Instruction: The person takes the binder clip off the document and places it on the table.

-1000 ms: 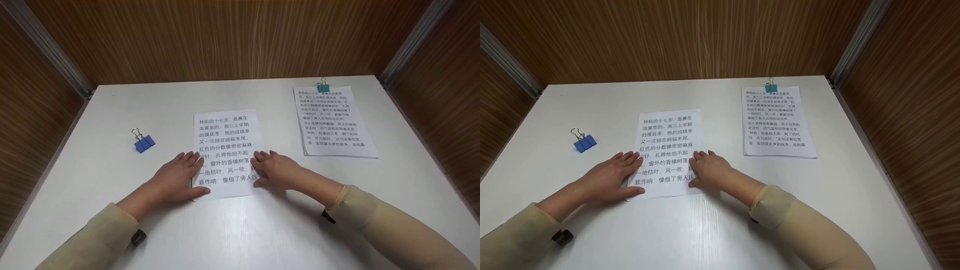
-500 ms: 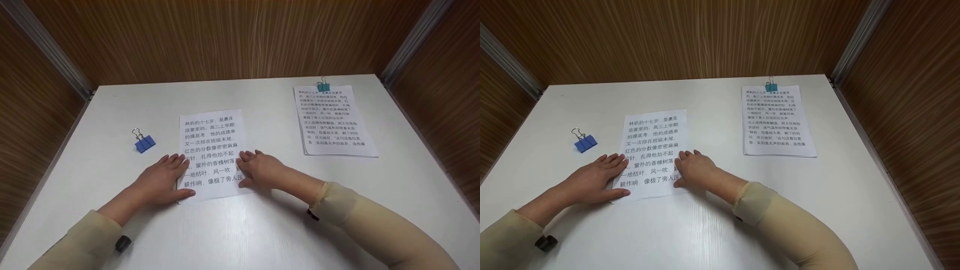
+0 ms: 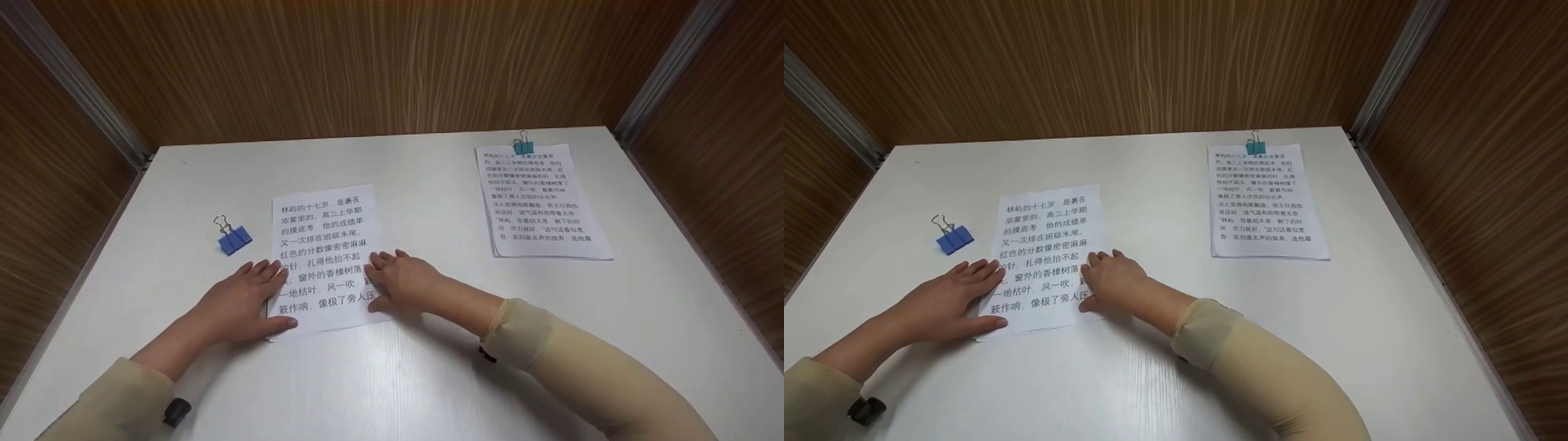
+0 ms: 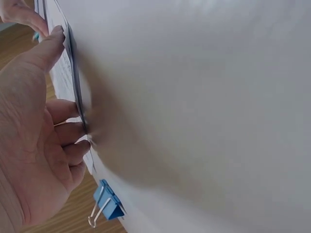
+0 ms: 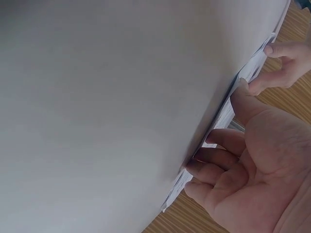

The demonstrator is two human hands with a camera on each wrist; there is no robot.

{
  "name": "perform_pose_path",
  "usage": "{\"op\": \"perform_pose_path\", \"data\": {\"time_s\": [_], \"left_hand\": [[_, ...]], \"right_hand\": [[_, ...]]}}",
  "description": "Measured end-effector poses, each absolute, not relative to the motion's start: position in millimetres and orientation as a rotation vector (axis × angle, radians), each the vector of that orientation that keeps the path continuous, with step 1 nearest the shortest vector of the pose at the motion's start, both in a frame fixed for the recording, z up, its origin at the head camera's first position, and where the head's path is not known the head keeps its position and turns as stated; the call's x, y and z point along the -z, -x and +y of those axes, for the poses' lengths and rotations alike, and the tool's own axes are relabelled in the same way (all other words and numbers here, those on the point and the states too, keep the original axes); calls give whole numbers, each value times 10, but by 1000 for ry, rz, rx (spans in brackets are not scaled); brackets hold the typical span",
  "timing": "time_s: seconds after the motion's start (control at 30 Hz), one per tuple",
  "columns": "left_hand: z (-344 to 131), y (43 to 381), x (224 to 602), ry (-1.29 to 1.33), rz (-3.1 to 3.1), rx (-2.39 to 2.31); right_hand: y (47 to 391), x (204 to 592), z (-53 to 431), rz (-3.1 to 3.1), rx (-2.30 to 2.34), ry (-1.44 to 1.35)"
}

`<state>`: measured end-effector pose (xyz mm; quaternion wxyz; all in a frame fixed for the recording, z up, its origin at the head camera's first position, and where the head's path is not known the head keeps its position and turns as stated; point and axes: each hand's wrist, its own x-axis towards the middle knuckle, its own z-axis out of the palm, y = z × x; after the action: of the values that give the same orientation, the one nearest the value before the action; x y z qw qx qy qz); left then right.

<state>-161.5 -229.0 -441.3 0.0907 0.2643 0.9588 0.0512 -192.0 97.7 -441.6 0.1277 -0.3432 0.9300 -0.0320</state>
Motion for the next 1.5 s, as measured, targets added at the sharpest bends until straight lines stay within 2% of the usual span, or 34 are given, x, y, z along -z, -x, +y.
{"op": "perform_pose_path", "data": {"time_s": [1.1,1.3,1.5], "left_hand": [[-2332,1632,4406,-761,2850,-132],[-2252,1673,4332,-752,2820,-70],[-2151,1697,4217,-720,2803,31]], "right_hand": [[1907,4399,944,2686,220,905],[1943,4363,1174,2717,441,957],[2001,4190,1685,2800,538,963]]}}
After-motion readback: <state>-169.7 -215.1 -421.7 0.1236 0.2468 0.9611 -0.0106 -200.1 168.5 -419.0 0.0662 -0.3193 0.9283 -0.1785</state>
